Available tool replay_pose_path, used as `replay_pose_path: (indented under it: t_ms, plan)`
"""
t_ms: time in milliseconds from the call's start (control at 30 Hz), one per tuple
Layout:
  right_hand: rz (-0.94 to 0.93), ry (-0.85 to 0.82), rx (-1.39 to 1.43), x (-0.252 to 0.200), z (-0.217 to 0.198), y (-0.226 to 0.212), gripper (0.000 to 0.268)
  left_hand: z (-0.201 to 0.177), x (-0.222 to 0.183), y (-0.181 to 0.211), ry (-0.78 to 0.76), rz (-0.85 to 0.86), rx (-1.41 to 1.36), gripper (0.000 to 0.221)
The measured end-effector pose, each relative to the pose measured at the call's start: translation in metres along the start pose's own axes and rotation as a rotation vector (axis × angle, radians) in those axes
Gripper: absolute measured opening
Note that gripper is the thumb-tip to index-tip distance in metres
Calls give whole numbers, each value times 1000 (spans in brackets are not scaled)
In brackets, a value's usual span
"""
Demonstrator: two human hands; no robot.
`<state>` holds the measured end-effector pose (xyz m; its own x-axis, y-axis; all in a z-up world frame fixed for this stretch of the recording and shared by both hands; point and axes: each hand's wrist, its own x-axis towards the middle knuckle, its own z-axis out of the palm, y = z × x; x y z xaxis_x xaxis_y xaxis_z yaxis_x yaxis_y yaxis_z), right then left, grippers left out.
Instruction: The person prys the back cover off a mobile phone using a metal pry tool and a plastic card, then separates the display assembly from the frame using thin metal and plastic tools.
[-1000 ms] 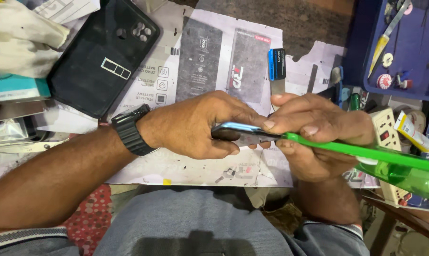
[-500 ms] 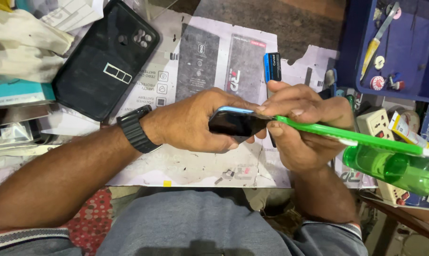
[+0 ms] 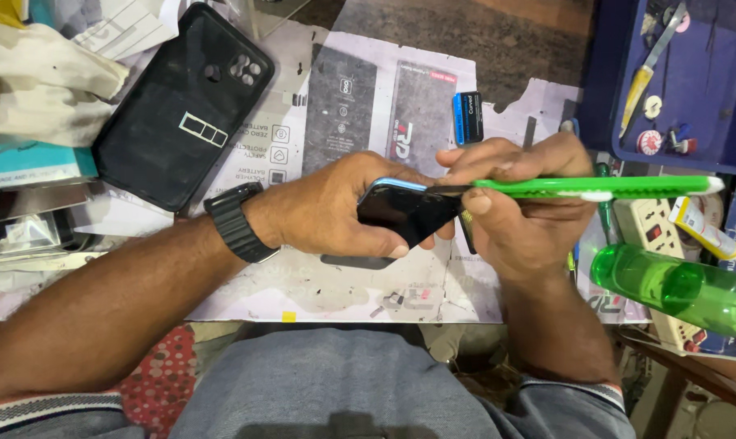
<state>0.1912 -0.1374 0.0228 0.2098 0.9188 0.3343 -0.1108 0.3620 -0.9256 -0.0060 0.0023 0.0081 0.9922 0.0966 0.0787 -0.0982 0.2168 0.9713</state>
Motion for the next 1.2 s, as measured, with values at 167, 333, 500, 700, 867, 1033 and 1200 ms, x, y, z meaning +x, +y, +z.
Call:
replay_pose_path:
  t_ms: [167, 333, 500, 700, 867, 1033, 1200]
  plan:
    - [15, -36, -23, 6, -6, -12, 30, 0, -1, -4, -29, 63, -62, 57]
    - [-44, -17, 0, 13, -13, -6, 27, -2, -3, -14, -37, 103, -73, 51]
    - [-17, 23, 159, 25, -20, 5, 21, -7, -2, -23, 52, 146, -171, 48]
    - [241, 0, 177, 26, -28, 3, 23, -10, -2, -30, 58, 144, -122, 50]
    - [543, -405, -1090, 25, -39, -25, 34, -9, 2, -30, 186, 9, -326, 45]
    - [518, -475, -1440, 33, 1, -44, 32, -4, 6, -27, 235, -152, -463, 39]
    - [273, -187, -1332, 5, 32, -113, 35, -3, 9, -38, 214, -118, -476, 37]
